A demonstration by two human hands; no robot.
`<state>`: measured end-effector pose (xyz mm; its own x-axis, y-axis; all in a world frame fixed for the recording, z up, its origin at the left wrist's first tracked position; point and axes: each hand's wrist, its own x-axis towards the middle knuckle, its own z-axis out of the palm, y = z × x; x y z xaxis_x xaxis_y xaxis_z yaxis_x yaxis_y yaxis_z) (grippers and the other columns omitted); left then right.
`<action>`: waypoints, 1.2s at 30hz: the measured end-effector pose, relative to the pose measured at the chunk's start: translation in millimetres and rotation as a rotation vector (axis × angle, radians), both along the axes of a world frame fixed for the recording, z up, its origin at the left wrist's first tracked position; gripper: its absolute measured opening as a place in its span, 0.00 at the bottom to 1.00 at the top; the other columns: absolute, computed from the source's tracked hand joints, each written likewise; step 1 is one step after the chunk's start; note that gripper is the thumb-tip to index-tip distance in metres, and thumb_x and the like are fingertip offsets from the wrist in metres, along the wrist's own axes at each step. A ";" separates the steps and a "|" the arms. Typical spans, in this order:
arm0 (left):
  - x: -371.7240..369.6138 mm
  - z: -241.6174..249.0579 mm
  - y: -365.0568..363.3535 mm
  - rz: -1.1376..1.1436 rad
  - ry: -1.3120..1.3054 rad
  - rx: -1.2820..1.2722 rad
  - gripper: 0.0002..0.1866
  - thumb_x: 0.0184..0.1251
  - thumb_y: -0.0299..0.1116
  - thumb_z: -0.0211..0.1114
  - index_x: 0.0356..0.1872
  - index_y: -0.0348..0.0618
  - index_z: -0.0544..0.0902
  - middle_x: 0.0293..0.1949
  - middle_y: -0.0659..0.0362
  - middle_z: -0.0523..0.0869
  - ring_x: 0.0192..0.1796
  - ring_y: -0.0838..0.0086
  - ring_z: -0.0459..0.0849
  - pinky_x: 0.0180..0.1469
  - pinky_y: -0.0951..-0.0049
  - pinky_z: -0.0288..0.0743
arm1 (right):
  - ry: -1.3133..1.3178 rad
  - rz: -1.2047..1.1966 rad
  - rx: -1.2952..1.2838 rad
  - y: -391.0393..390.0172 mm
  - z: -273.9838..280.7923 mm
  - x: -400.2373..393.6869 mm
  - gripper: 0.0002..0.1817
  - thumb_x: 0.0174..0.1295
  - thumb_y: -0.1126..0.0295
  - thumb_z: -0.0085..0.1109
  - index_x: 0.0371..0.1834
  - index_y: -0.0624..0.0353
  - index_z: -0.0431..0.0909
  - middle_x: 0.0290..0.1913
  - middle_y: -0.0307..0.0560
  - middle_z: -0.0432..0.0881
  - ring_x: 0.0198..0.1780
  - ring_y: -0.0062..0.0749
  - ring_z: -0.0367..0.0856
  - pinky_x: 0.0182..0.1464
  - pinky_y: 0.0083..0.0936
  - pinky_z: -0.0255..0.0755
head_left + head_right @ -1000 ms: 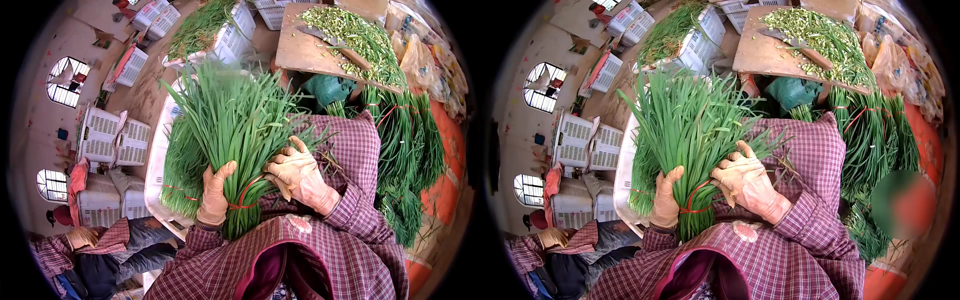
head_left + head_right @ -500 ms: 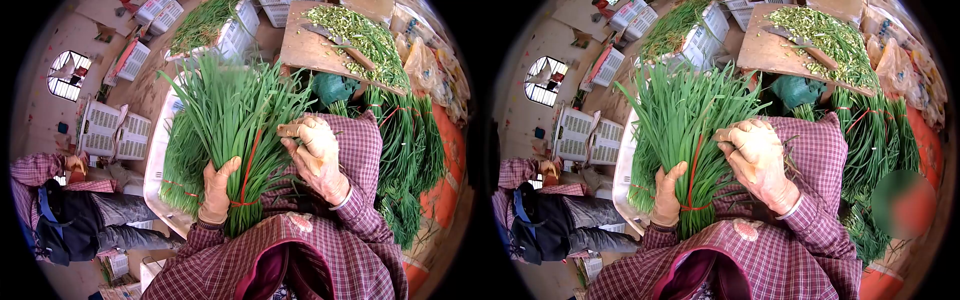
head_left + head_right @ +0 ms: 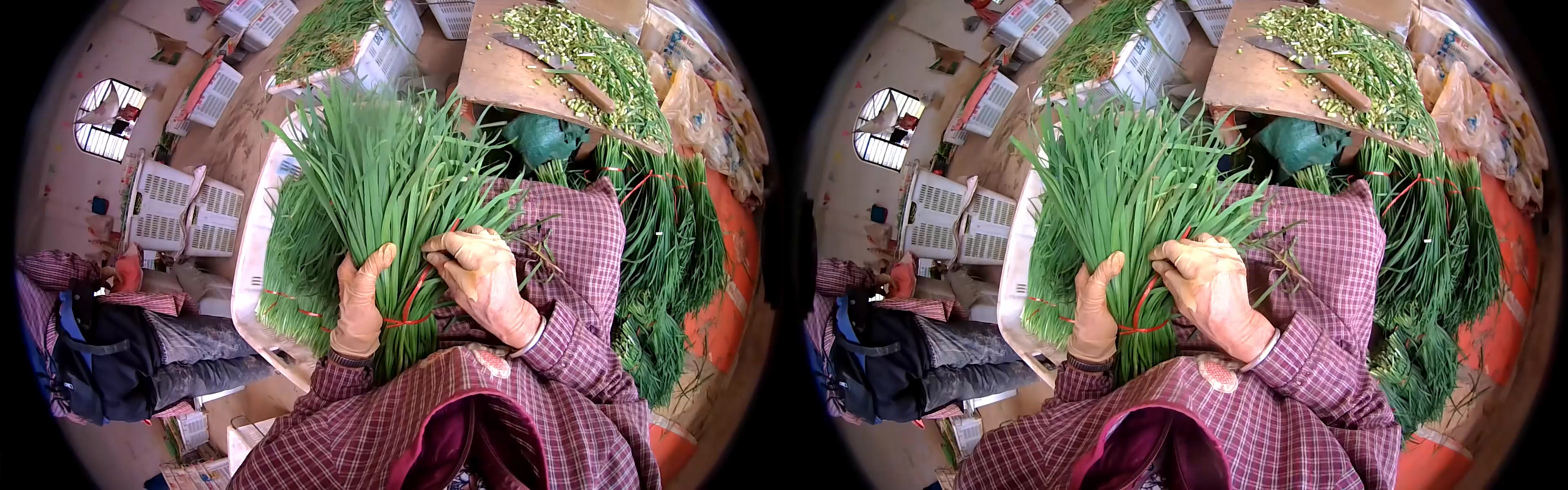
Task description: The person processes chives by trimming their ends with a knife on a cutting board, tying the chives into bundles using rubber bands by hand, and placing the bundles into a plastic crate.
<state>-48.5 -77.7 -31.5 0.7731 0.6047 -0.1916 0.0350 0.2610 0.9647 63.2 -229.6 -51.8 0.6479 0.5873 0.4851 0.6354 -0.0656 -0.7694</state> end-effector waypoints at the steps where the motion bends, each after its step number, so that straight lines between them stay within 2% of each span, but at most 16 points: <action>1: -1.3 -2.0 0.9 0.002 0.000 0.001 0.20 0.69 0.34 0.69 0.59 0.37 0.82 0.53 0.61 0.85 0.53 0.76 0.82 0.60 0.72 0.74 | 0.000 0.002 0.001 2.3 -2.7 1.1 0.04 0.59 0.71 0.66 0.35 0.56 0.84 0.37 0.41 0.85 0.35 0.40 0.80 0.41 0.35 0.71; 3: -2.7 -5.0 1.5 0.018 0.007 0.007 0.19 0.69 0.33 0.69 0.58 0.37 0.82 0.52 0.61 0.86 0.52 0.77 0.82 0.59 0.73 0.75 | -0.057 -0.001 0.053 6.1 -8.6 3.9 0.03 0.60 0.71 0.66 0.33 0.58 0.85 0.39 0.42 0.85 0.34 0.40 0.80 0.41 0.35 0.72; 7: 0.4 2.6 -4.5 0.006 -0.017 0.003 0.19 0.69 0.34 0.70 0.58 0.37 0.82 0.52 0.62 0.86 0.51 0.78 0.82 0.58 0.74 0.75 | -0.024 -0.037 0.048 12.4 -8.7 7.4 0.09 0.61 0.68 0.67 0.28 0.61 0.86 0.40 0.41 0.85 0.36 0.39 0.83 0.41 0.35 0.76; 8: 1.3 4.4 -6.1 0.011 -0.009 0.016 0.19 0.69 0.34 0.70 0.58 0.37 0.82 0.52 0.62 0.86 0.51 0.78 0.82 0.58 0.75 0.75 | -0.002 -0.063 0.020 13.1 -3.3 7.7 0.12 0.60 0.64 0.69 0.27 0.63 0.86 0.39 0.41 0.85 0.35 0.40 0.84 0.38 0.34 0.77; 12: -1.0 -2.2 -2.3 -0.003 0.001 0.023 0.21 0.67 0.35 0.72 0.57 0.37 0.82 0.51 0.62 0.86 0.51 0.78 0.82 0.58 0.75 0.75 | 0.064 -0.070 -0.070 17.4 -2.3 10.3 0.15 0.59 0.59 0.71 0.29 0.63 0.86 0.38 0.42 0.85 0.31 0.41 0.84 0.35 0.35 0.76; 14: -1.6 -3.6 -1.5 -0.007 0.009 0.024 0.22 0.67 0.35 0.73 0.58 0.37 0.82 0.52 0.61 0.86 0.51 0.78 0.82 0.58 0.75 0.75 | 0.065 -0.087 -0.150 19.3 -0.6 10.6 0.20 0.58 0.53 0.71 0.31 0.63 0.87 0.37 0.42 0.84 0.29 0.42 0.84 0.32 0.36 0.76; 17: -1.8 -5.2 -0.6 -0.020 0.010 0.037 0.24 0.64 0.32 0.75 0.59 0.37 0.81 0.51 0.61 0.86 0.51 0.78 0.83 0.58 0.75 0.76 | 0.036 -0.061 -0.175 20.6 -3.3 11.5 0.22 0.57 0.50 0.71 0.33 0.62 0.87 0.37 0.42 0.84 0.30 0.41 0.84 0.32 0.36 0.76; 19: -1.8 -7.2 0.8 -0.030 0.004 0.049 0.25 0.62 0.30 0.77 0.60 0.37 0.80 0.50 0.60 0.86 0.50 0.77 0.84 0.57 0.74 0.78 | 0.039 -0.078 -0.169 22.4 -2.7 10.4 0.21 0.57 0.51 0.71 0.33 0.62 0.87 0.37 0.42 0.84 0.30 0.41 0.85 0.33 0.35 0.77; 22: -1.1 -10.4 5.2 -0.075 0.063 0.123 0.29 0.55 0.21 0.79 0.59 0.35 0.79 0.47 0.58 0.88 0.47 0.74 0.87 0.55 0.73 0.82 | 0.043 -0.092 -0.174 24.2 -1.4 8.7 0.20 0.57 0.52 0.71 0.32 0.61 0.87 0.38 0.41 0.84 0.31 0.42 0.85 0.34 0.35 0.77; 27: -0.1 -1.2 -0.3 0.001 0.031 0.031 0.25 0.57 0.23 0.76 0.57 0.34 0.81 0.49 0.58 0.88 0.49 0.75 0.86 0.56 0.74 0.80 | 0.099 -0.097 -0.132 24.8 -3.6 7.4 0.18 0.57 0.54 0.71 0.32 0.61 0.87 0.40 0.41 0.85 0.31 0.42 0.85 0.34 0.36 0.77; 30: -3.3 -0.9 0.9 0.053 0.057 0.005 0.23 0.59 0.27 0.75 0.56 0.35 0.82 0.49 0.58 0.87 0.47 0.76 0.86 0.55 0.74 0.79 | 0.167 -0.078 -0.187 25.0 -6.6 7.1 0.20 0.57 0.53 0.71 0.33 0.62 0.86 0.41 0.41 0.85 0.30 0.43 0.85 0.35 0.36 0.77; 36: -1.7 -9.1 3.4 0.052 0.050 0.029 0.23 0.60 0.27 0.75 0.56 0.34 0.82 0.48 0.59 0.87 0.46 0.77 0.85 0.53 0.76 0.80 | 0.204 -0.083 -0.092 27.8 -2.1 8.8 0.23 0.58 0.52 0.71 0.35 0.66 0.85 0.41 0.43 0.84 0.29 0.44 0.84 0.35 0.37 0.77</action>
<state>-50.2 -74.4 -40.6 0.7300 0.6501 -0.2108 0.0703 0.2353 0.9694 71.9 -201.8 -53.9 0.7751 0.5636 0.2858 0.4567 -0.1869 -0.8698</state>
